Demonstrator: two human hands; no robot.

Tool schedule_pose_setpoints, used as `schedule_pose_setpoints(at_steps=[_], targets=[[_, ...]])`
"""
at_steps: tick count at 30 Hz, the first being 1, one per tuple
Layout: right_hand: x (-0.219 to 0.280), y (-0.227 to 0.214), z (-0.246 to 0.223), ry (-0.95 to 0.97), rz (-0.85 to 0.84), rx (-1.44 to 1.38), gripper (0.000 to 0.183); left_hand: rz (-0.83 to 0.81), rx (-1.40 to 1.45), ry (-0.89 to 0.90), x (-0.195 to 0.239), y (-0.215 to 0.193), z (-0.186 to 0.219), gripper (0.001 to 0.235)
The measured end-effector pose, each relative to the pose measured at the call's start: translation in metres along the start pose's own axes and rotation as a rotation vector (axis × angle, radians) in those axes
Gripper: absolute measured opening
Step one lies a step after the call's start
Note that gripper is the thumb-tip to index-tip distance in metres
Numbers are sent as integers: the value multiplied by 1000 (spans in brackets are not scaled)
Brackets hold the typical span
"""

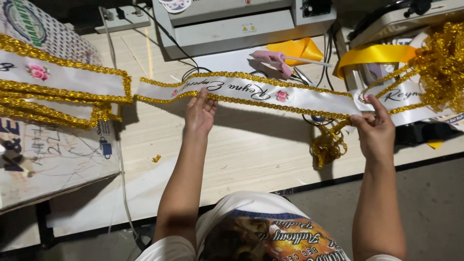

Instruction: The person decorates a white sash with gold tinsel trim. They use a hot glue gun to apply adhesive along the edges of the sash and press the tinsel into place. The person also uses scissors to cut the tinsel to the desired length.

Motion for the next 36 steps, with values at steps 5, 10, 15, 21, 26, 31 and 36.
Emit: schedule_pose_setpoints(at_steps=[5,10,15,21,26,31,36], targets=[[-12,-3,-9,-2,-19,-60,70,-51,36,69,-7,7,22,30],[-24,-28,3,5,6,-25,70,-26,19,69,-15,-4,32,36],[-39,-75,12,-4,71,-78,71,-6,68,128,-25,3,62,30],[-45,-136,34,-45,189,62,64,8,-16,243,-44,8,117,17],[-58,-105,39,15,106,-24,71,-188,42,421,-39,44,205,14],[-60,4,34,-4,-45,-20,69,-194,-41,691,-51,-14,316,19],[-49,146,22,22,-60,240,70,-324,-326,607,-46,-68,305,19]])
Point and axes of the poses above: each hand's wrist, its own x-axis away from the middle knuckle, its own y-axis out of the palm, z = x × y, the point moved 2 cm from there along -x, towards the middle knuckle, and after that the axes turned 14 degrees about y, right-handed, at the moved point
